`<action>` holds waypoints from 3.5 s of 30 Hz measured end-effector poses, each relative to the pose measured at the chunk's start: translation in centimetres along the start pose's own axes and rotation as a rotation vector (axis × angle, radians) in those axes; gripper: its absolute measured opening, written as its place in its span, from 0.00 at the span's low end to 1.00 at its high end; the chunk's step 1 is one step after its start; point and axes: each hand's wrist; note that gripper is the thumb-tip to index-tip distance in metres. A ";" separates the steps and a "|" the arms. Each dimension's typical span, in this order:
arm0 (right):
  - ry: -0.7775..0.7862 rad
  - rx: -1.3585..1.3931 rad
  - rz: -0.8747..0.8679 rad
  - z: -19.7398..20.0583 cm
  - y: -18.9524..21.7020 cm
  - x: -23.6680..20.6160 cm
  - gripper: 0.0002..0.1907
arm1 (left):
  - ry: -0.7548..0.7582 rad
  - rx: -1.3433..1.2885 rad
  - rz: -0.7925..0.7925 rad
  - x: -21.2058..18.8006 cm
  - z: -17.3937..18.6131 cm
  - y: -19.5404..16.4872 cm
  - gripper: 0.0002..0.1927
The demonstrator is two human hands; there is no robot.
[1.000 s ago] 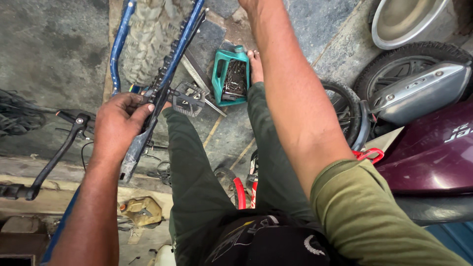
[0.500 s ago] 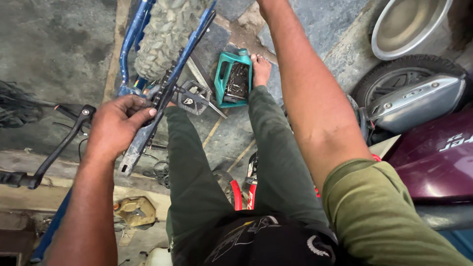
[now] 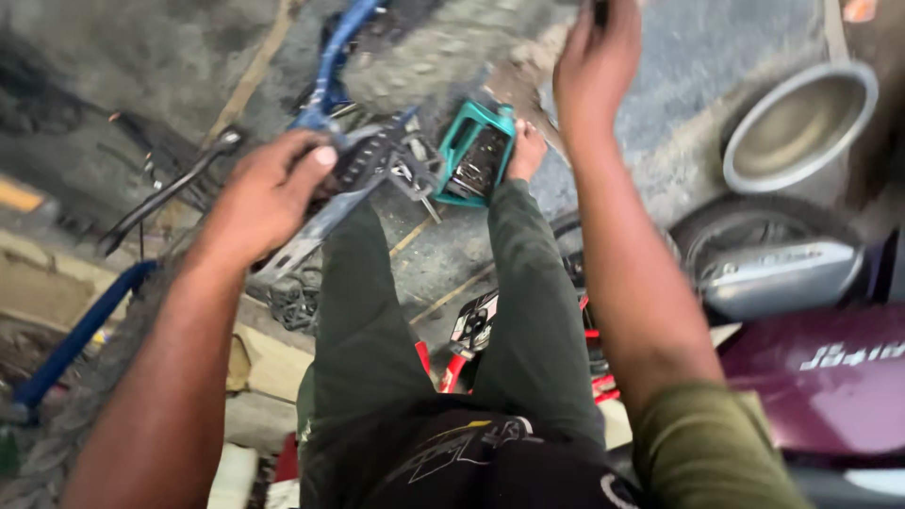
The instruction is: The person uses a hammer and a metal bar to repeatedly strike a bicycle chain while it is wrapped around the crankset. The person then stands up and rotates the pedals to test the chain movement.
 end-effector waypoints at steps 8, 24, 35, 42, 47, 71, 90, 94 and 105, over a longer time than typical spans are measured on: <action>0.723 0.331 0.503 4.8 17.5 -6.2 0.10 | -0.044 -0.257 -0.054 -1.3 0.6 2.3 0.13; 1.711 0.071 0.448 -2.8 23.7 -1.9 0.13 | -0.634 -0.276 -0.168 -10.3 -1.9 13.3 0.11; 1.880 0.113 0.392 -4.2 23.9 -1.4 0.16 | -0.356 -0.451 -0.333 -9.1 -1.0 14.0 0.14; 1.917 -0.048 0.236 -5.5 24.5 -2.2 0.11 | -0.310 -0.364 -0.333 -8.6 -1.0 13.2 0.16; 1.931 -0.136 0.239 -5.5 25.5 -2.0 0.11 | -0.371 -0.350 -0.384 -9.2 -1.1 13.1 0.17; 1.521 0.155 0.508 -1.0 24.2 -3.8 0.13 | -0.345 -0.274 -0.421 -10.5 -1.3 11.5 0.27; 1.649 0.221 0.629 -1.4 22.9 -3.1 0.14 | -0.403 -0.360 -0.432 -10.8 -2.1 11.6 0.26; 1.636 0.173 0.508 -1.6 22.3 -3.9 0.14 | -0.410 -0.352 -0.438 -10.5 -2.1 11.6 0.27; 1.408 0.045 0.614 -1.5 23.3 -4.9 0.20 | -0.407 -0.169 -0.501 -10.4 -0.4 10.4 0.20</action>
Point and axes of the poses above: each hand's wrist, its own x-axis towards the middle knuckle, its own z-axis out of the back of the hand, y = z × x, and after that the axes turned 4 degrees about -x, right-handed
